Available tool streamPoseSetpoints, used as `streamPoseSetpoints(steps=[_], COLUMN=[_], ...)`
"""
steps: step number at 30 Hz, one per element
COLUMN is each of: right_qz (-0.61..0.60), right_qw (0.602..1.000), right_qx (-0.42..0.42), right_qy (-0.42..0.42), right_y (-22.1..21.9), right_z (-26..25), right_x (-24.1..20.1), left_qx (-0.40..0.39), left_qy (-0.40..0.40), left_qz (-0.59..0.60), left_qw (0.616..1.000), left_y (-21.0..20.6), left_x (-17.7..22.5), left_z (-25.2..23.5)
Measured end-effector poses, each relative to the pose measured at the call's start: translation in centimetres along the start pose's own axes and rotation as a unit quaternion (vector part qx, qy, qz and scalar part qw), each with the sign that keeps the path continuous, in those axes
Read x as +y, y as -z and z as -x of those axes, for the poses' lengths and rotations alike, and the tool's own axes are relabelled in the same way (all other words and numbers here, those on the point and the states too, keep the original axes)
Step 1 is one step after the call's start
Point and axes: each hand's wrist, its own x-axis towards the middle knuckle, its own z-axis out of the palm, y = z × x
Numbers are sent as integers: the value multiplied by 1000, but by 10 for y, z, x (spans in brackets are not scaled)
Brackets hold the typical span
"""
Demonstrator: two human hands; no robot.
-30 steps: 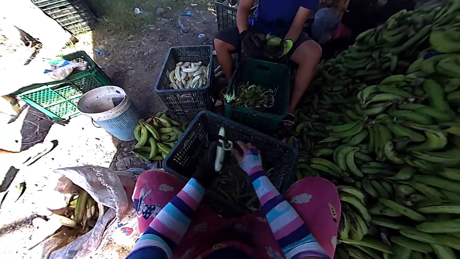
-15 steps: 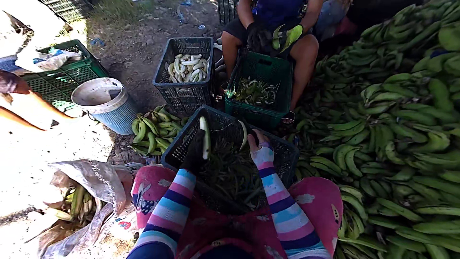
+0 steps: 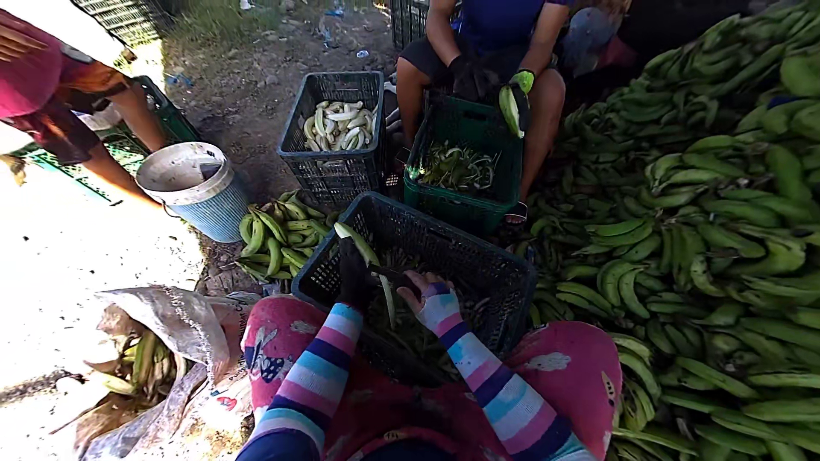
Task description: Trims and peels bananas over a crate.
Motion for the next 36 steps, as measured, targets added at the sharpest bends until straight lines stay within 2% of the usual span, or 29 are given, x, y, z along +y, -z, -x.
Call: streamPoseSetpoints(steps=[2,4,5,8,10,12,16,18,20,23,24,26,27,29,30,31,33,34,35,36], right_qz=[11,1,-3,9,9,4,-31,-42,-59,-58,-50,-24,-17,-11,-11,-13,-22,-25,-20,-12], right_qw=[1000,999,999,999,999,998,987,979,976,986,991,995,995,994,994,995,994,993,993,993], right_qx=[9,13,19,32,49,55,96,117,137,106,91,87,96,111,105,89,48,50,59,72], right_qy=[-10,-39,-49,-40,-18,-32,-123,-162,-161,-111,-86,-35,-14,-2,-15,-37,-93,-104,-102,-89], right_y=[2,8,10,12,9,13,39,46,47,32,24,6,-3,-12,-11,-6,10,16,19,20], right_z=[-4,-14,-19,-22,-17,-21,-42,-47,-46,-34,-28,-15,-8,-1,-1,-3,-15,-21,-25,-25], right_x=[1,5,10,14,12,15,43,52,51,35,28,13,6,-4,-6,-7,-1,8,15,18], left_qx=[-14,-35,-50,-77,-94,-130,-324,-375,-362,-215,-152,-27,4,-88,-112,-105,-47,-52,-70,-76], left_qy=[-54,-137,-147,-138,-116,-102,-80,-78,-81,-111,-155,-267,-268,-115,-66,-56,-118,-123,-124,-140], left_qz=[-96,-130,-117,-46,48,108,196,179,166,135,75,-75,-147,-277,-280,-238,-50,42,88,83], left_qw=[994,981,981,986,988,980,922,906,914,961,973,960,952,950,951,964,991,990,986,984], left_y=[-3,-12,-18,-21,-20,-21,-32,-34,-33,-34,-33,-28,-20,9,14,11,-15,-28,-34,-35], left_x=[-6,-15,-18,-18,-24,-23,-16,-14,-15,-28,-32,-42,-36,11,25,23,-8,-17,-19,-23], left_z=[-2,1,2,0,-7,-7,17,25,23,7,2,-9,-8,10,15,17,9,6,4,2])
